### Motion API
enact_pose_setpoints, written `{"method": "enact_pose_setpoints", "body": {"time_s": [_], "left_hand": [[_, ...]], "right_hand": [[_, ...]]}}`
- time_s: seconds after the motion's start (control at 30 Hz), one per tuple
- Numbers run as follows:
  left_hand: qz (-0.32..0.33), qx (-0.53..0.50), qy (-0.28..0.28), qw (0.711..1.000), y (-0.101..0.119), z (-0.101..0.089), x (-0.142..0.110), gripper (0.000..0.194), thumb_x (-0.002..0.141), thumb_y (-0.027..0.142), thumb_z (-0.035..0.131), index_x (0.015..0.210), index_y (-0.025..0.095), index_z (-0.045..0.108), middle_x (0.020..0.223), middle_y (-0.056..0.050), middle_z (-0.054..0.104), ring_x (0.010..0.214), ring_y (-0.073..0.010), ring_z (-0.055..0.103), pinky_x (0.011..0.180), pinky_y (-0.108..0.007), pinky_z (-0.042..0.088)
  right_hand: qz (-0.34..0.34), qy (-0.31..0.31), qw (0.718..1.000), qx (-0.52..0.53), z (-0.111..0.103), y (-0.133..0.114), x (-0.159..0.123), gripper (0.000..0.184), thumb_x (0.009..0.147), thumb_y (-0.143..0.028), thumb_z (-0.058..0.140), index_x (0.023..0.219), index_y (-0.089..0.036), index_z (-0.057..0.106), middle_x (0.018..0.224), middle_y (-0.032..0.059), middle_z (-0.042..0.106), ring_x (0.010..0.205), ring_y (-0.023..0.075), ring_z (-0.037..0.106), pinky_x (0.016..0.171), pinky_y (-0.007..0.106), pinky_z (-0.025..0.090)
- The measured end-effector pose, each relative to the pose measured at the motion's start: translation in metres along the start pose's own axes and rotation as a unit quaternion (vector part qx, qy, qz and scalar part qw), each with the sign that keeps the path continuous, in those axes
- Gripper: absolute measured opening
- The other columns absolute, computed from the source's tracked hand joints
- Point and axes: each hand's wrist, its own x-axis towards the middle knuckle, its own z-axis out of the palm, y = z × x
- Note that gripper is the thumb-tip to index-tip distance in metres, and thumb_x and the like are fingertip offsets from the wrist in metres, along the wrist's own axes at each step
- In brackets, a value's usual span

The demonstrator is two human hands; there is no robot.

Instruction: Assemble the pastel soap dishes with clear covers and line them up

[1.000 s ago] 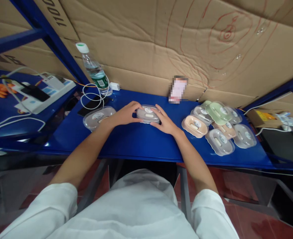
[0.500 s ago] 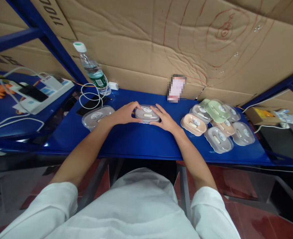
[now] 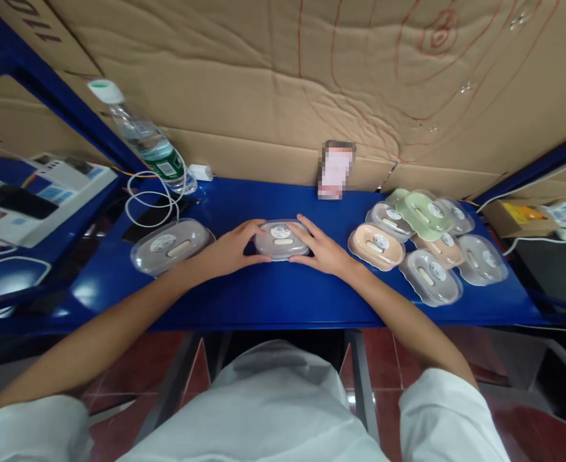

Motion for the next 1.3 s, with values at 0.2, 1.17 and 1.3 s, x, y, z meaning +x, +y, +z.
{"method": "enact_pose_setpoints", "body": {"time_s": [0.2, 1.17, 1.3], "left_hand": [[-0.007, 0.020, 0.025, 0.999, 0.006, 0.009, -0.013, 0.054, 0.094, 0.056, 0.079, 0.134, 0.026, 0.059, 0.164, -0.012, 0.052, 0.148, -0.0345, 0.059, 0.120, -0.051, 0.054], [0.013, -0.055, 0.051, 0.997, -0.003, 0.010, -0.018, 0.053, 0.093, 0.048, 0.083, 0.135, 0.030, 0.056, 0.162, -0.013, 0.054, 0.151, -0.0327, 0.056, 0.125, -0.059, 0.048], [0.048, -0.052, 0.057, 0.996, -0.002, 0.010, -0.025, 0.052, 0.094, 0.038, 0.084, 0.137, 0.031, 0.057, 0.163, -0.016, 0.053, 0.149, -0.0338, 0.059, 0.117, -0.057, 0.057]], "right_hand": [[-0.004, 0.024, 0.999, 0.041, 0.005, -0.005, -0.010, 0.099, 0.098, -0.061, 0.073, 0.176, -0.041, 0.014, 0.184, 0.0036, 0.020, 0.166, 0.0320, 0.031, 0.136, 0.054, 0.034], [0.044, 0.015, 0.990, 0.135, 0.000, -0.003, -0.010, 0.077, 0.102, -0.063, 0.066, 0.170, -0.040, 0.038, 0.181, 0.0018, 0.030, 0.165, 0.0353, 0.035, 0.135, 0.060, 0.035], [0.033, 0.028, 0.986, 0.160, -0.001, -0.009, -0.017, 0.068, 0.107, -0.048, 0.063, 0.170, -0.043, 0.037, 0.180, 0.0013, 0.032, 0.163, 0.0320, 0.039, 0.133, 0.056, 0.041]]}}
